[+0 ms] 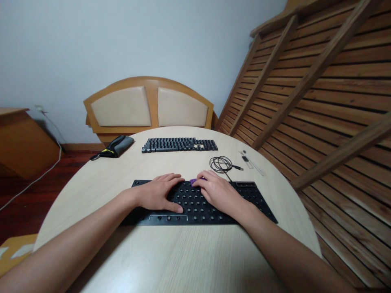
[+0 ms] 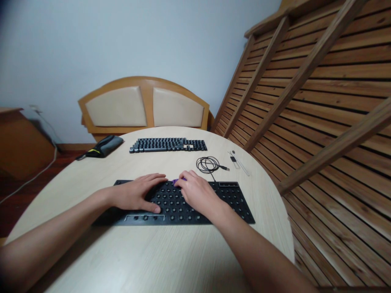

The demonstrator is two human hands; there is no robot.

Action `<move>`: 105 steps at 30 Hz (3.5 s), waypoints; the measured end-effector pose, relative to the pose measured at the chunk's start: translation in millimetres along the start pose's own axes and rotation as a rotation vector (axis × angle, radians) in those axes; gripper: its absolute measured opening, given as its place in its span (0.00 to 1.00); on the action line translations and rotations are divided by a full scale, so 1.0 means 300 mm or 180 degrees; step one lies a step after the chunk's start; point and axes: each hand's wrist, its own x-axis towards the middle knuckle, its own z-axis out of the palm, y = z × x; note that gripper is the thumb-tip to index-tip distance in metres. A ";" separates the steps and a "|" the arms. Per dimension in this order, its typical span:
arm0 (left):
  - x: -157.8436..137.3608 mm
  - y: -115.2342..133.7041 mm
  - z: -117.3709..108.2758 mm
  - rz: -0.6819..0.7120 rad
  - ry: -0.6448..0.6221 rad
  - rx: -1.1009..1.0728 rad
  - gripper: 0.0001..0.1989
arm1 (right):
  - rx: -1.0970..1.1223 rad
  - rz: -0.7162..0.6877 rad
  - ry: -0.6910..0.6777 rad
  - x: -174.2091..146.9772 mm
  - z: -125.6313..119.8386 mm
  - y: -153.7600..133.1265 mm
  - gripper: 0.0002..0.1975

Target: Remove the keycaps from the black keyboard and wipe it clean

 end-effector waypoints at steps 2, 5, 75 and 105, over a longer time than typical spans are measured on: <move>0.001 -0.001 0.001 0.0020 0.0016 -0.0014 0.52 | -0.0089 0.0068 0.0011 0.001 0.001 0.006 0.14; 0.002 0.001 -0.001 0.0036 0.0011 -0.0005 0.51 | -0.0156 0.0407 0.0135 0.001 0.000 0.018 0.15; 0.001 0.006 -0.006 0.0014 -0.0041 -0.0023 0.51 | -0.0032 -0.0465 -0.0371 -0.025 -0.104 0.040 0.08; 0.003 0.006 -0.007 0.0009 -0.0038 0.0007 0.51 | -0.0056 0.0040 -0.0054 -0.016 -0.068 0.064 0.08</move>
